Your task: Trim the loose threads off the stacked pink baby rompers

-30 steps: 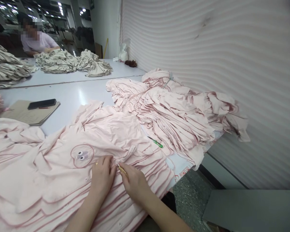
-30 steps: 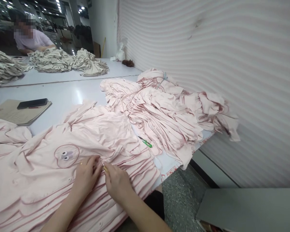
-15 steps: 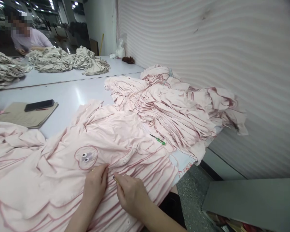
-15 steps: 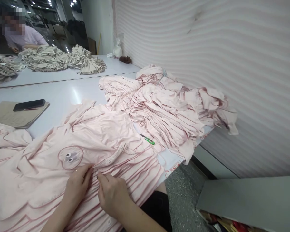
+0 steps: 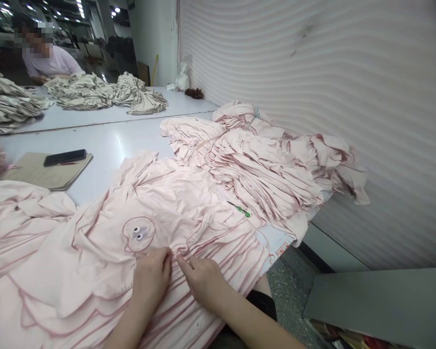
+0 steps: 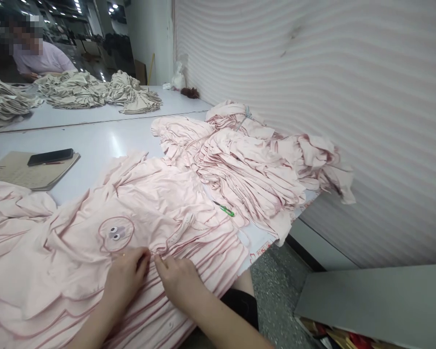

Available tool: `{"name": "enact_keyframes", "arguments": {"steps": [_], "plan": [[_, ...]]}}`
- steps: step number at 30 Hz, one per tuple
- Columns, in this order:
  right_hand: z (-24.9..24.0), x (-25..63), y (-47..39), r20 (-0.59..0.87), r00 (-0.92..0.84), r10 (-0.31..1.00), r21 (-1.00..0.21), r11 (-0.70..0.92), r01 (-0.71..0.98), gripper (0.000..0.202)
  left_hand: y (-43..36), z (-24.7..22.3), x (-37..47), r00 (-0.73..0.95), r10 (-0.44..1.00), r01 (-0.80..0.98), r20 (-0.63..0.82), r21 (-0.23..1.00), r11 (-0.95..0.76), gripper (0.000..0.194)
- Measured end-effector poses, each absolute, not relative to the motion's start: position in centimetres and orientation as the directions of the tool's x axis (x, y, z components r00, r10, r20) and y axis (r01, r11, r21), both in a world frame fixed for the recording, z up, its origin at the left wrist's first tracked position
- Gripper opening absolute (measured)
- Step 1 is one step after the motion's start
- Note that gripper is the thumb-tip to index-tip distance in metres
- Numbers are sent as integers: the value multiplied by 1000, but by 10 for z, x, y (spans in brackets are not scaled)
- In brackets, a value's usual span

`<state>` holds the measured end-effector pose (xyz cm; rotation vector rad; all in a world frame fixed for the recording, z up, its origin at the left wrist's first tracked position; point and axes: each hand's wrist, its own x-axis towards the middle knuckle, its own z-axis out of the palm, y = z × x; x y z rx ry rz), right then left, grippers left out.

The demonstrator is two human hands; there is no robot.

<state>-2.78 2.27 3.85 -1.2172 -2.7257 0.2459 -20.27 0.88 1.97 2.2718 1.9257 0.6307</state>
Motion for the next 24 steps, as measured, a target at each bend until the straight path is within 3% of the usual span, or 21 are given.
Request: {"name": "enact_keyframes", "arguments": {"steps": [2,5,7,10,13,16,20,22,24], "plan": [[38,-24,24,107,-632,767,-288,633,719,46,11,21,-203,134,964,910,230,356,-211,19],[39,-29,27,95,-575,813,-359,566,742,43,1,19,-198,162,925,908,345,316,-276,19],[44,-30,30,35,-622,782,-326,598,732,43,-4,16,-196,175,894,909,412,281,-307,20],[55,-18,33,-32,-729,684,-269,696,665,47,3,15,-198,108,918,927,381,296,-232,17],[60,-8,32,49,-733,678,-335,703,627,46,19,16,-204,-5,933,944,360,310,-115,16],[56,-12,26,149,-674,724,-434,660,613,40,16,20,-209,-23,926,948,378,303,-100,12],[54,-20,15,178,-695,697,-487,676,553,37,-16,30,-220,-94,914,981,395,193,17,17],[57,-21,10,175,-717,675,-507,685,522,36,-28,33,-227,-80,923,981,376,194,7,14],[58,-26,7,174,-723,669,-518,687,510,34,-32,34,-234,-37,920,960,391,270,-76,17]]}}
